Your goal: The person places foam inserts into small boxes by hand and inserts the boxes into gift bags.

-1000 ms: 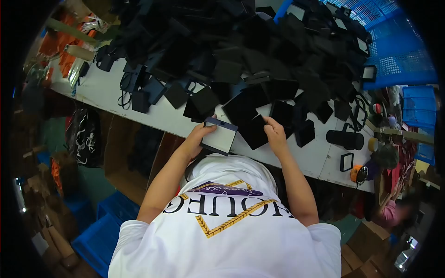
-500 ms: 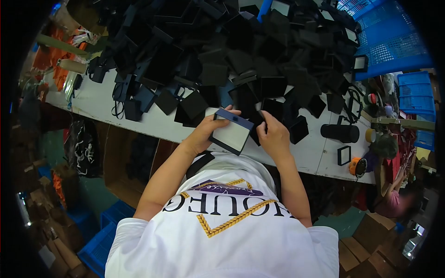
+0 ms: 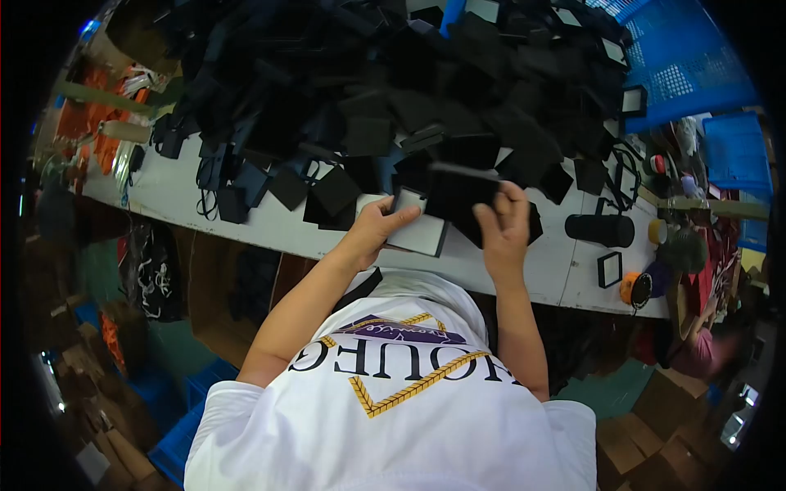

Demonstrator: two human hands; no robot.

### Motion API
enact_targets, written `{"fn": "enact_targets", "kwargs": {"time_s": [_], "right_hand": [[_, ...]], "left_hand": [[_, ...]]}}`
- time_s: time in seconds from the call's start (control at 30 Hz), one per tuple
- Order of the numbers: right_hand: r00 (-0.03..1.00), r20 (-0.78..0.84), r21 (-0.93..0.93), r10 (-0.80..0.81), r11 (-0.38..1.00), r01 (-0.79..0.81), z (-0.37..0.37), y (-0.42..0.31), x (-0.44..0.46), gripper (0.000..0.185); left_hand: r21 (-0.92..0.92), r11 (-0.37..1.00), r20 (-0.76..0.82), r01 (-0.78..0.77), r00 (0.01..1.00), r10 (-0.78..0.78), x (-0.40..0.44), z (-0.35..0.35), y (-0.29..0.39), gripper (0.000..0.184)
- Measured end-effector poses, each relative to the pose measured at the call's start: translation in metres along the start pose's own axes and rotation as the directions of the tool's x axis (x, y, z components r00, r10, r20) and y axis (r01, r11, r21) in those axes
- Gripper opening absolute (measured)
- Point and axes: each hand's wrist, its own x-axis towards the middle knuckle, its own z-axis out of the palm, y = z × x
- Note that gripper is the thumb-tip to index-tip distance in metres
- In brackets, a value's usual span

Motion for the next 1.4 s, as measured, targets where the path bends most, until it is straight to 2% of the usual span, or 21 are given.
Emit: {"fn": "enact_targets", "kwargs": {"time_s": [0.07,0.17,0.27,0.3,0.37,0.4,0.43,0.47,0.6,0.7,0.73,0.87,0.9,0.97,1.03,1.1,1.13,1.23,1.33,1.37,1.4], "right_hand": [[0.979,0.192,-0.242,-0.070,0.963,0.117,-0.002,0.002,0.010,0.031],[0.959,0.280,-0.237,0.055,0.971,0.014,-0.012,-0.013,0.018,0.024],[0.867,0.499,-0.363,0.014,0.911,0.194,-0.018,-0.031,0.020,0.028],[0.828,0.561,-0.406,0.007,0.873,0.268,-0.021,-0.035,0.019,0.029],[0.777,0.626,-0.460,0.067,0.836,0.299,-0.024,-0.034,0.007,0.030],[0.777,0.620,-0.508,0.107,0.810,0.293,-0.021,-0.037,-0.001,0.028],[0.775,0.614,-0.552,0.149,0.782,0.288,-0.018,-0.039,-0.008,0.025],[0.771,0.634,-0.572,0.059,0.707,0.416,-0.015,-0.043,-0.017,0.025],[0.797,0.596,-0.608,-0.094,0.596,0.525,-0.023,-0.032,-0.028,0.031],[0.951,0.305,-0.450,-0.056,0.871,0.196,-0.029,0.000,-0.033,0.037],[0.984,0.140,-0.286,0.106,0.956,-0.062,-0.031,0.004,-0.036,0.048],[0.959,-0.122,-0.102,0.255,0.958,-0.268,-0.026,0.041,-0.053,0.055],[0.961,-0.159,-0.120,0.226,0.962,-0.246,-0.023,0.053,-0.054,0.044],[0.854,0.010,0.089,0.521,0.850,-0.519,-0.039,0.045,-0.042,0.033],[0.912,-0.050,0.049,0.407,0.913,-0.405,-0.050,0.048,-0.039,0.030],[0.964,-0.139,-0.101,0.226,0.965,-0.241,-0.064,0.045,-0.038,0.031],[0.958,-0.218,-0.084,0.184,0.975,-0.206,-0.073,0.053,-0.036,0.033],[0.927,-0.375,-0.166,0.007,0.983,-0.075,-0.101,0.048,-0.029,0.035],[0.892,-0.412,-0.498,-0.185,0.866,-0.050,-0.150,0.045,-0.039,0.035],[0.854,-0.506,-0.504,-0.125,0.845,-0.175,-0.178,0.057,-0.049,0.030],[0.776,-0.585,-0.622,-0.236,0.745,-0.242,-0.214,0.075,-0.055,0.024]], "left_hand": [[-0.058,0.998,0.107,-0.019,0.994,0.025,0.003,-0.006,-0.010,0.045],[-0.043,0.997,0.202,-0.060,0.977,0.067,-0.001,-0.008,-0.012,0.054],[0.103,0.993,0.263,-0.052,0.965,0.023,-0.004,-0.006,-0.015,0.060],[0.071,0.993,0.356,-0.090,0.932,0.059,-0.005,-0.006,-0.020,0.066],[0.004,0.997,0.480,0.074,0.875,-0.067,-0.008,-0.012,-0.021,0.076],[-0.004,0.996,0.474,0.089,0.877,-0.077,-0.016,-0.003,-0.017,0.082],[0.013,0.991,0.421,0.130,0.899,-0.123,-0.019,0.001,-0.012,0.077],[0.063,0.991,0.368,0.121,0.920,-0.135,-0.017,0.006,-0.011,0.069],[0.111,0.991,0.248,0.079,0.963,-0.104,-0.013,0.026,-0.010,0.052],[0.134,0.991,0.289,-0.008,0.957,-0.031,-0.009,0.033,-0.013,0.050],[0.131,0.991,0.263,0.013,0.964,-0.048,-0.013,0.043,-0.009,0.051],[0.322,0.927,0.272,-0.193,0.957,0.104,-0.010,0.057,-0.013,0.061],[0.430,0.869,0.273,-0.244,0.953,0.133,-0.009,0.061,-0.011,0.062],[0.439,0.871,0.271,-0.219,0.957,0.105,-0.001,0.060,-0.013,0.063],[0.457,0.835,0.293,-0.306,0.938,0.183,0.000,0.074,-0.012,0.060],[0.462,0.853,0.187,-0.243,0.967,0.174,0.010,0.072,-0.010,0.057],[0.363,0.890,0.109,-0.277,0.961,0.255,0.013,0.079,-0.010,0.050],[0.339,0.831,-0.100,-0.442,0.861,0.499,0.038,0.071,-0.012,0.033],[0.323,0.808,-0.145,-0.492,0.818,0.556,0.048,0.071,-0.006,0.027],[0.338,0.813,-0.125,-0.473,0.834,0.537,0.048,0.073,-0.006,0.027],[0.351,0.818,-0.109,-0.456,0.847,0.520,0.047,0.074,-0.004,0.026]]}}
